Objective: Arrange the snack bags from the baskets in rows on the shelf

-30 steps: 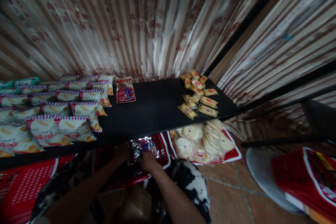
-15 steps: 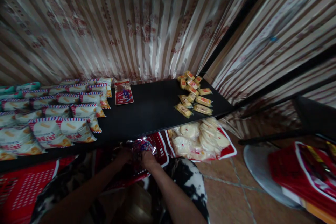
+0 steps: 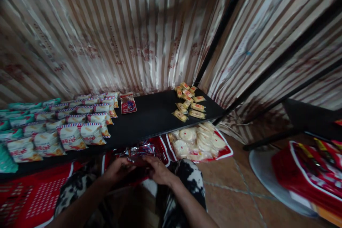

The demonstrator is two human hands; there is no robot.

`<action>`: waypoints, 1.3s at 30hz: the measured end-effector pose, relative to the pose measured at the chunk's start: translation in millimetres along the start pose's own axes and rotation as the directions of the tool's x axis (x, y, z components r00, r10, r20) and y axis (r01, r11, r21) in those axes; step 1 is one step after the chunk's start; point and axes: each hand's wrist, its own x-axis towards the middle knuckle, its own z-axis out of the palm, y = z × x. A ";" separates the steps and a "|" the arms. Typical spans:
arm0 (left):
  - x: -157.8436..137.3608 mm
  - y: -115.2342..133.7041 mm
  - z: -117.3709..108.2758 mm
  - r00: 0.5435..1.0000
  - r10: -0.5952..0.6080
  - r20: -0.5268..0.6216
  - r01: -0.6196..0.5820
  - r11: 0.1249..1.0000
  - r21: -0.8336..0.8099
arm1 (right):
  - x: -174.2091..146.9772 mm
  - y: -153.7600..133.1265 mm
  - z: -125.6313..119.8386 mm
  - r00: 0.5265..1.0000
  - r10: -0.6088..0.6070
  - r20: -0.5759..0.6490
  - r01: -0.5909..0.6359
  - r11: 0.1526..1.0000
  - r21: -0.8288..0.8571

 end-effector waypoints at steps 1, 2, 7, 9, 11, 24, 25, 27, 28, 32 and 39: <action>-6.5 3.1 -0.8 1.000 0.003 0.010 -0.002 1.000 -0.030 | -5.8 -4.7 -1.5 0.999 -0.017 -0.035 0.017 1.000 0.017; -12.8 7.2 -1.0 1.000 -0.015 0.021 0.017 0.994 -0.104 | -10.7 -9.9 -2.7 0.997 -0.019 -0.073 0.022 0.999 0.040; -43.4 42.7 0.9 0.964 -0.213 0.160 0.266 0.716 -0.645 | -20.2 -34.2 -6.5 0.954 0.054 -0.296 -0.003 0.986 0.169; -54.2 59.1 0.0 0.960 -0.225 0.168 0.275 0.638 -0.719 | -19.3 -41.3 -8.4 0.935 0.076 -0.347 -0.005 0.979 0.202; -62.9 72.2 -2.3 0.965 -0.222 0.139 0.249 0.617 -0.747 | -17.3 -47.6 -10.4 0.922 0.099 -0.374 0.000 0.967 0.255; -71.0 52.0 -15.7 0.972 -0.031 -0.233 -0.028 0.969 -0.245 | 10.0 -62.5 -7.8 0.873 0.272 -0.404 -0.036 0.863 0.505; -70.0 49.3 -15.9 0.973 -0.031 -0.230 -0.028 0.968 -0.249 | 12.0 -62.9 -9.0 0.870 0.287 -0.401 -0.045 0.856 0.515; -68.4 45.1 -14.8 0.985 -0.033 -0.171 -0.021 0.951 -0.307 | 15.7 -64.4 -11.7 0.867 0.317 -0.384 -0.061 0.834 0.549; -67.7 43.9 -13.5 0.992 -0.029 -0.121 -0.015 0.939 -0.345 | 17.4 -65.6 -13.1 0.870 0.329 -0.367 -0.066 0.815 0.576; -66.2 46.2 -6.0 1.000 -0.012 0.020 0.020 0.903 -0.429 | 22.2 -72.6 -17.4 0.887 0.364 -0.285 -0.079 0.727 0.682; -57.9 56.3 1.0 1.000 -0.002 -0.018 -0.006 0.891 -0.454 | 22.9 -72.7 -19.6 0.889 0.402 -0.219 -0.105 0.645 0.757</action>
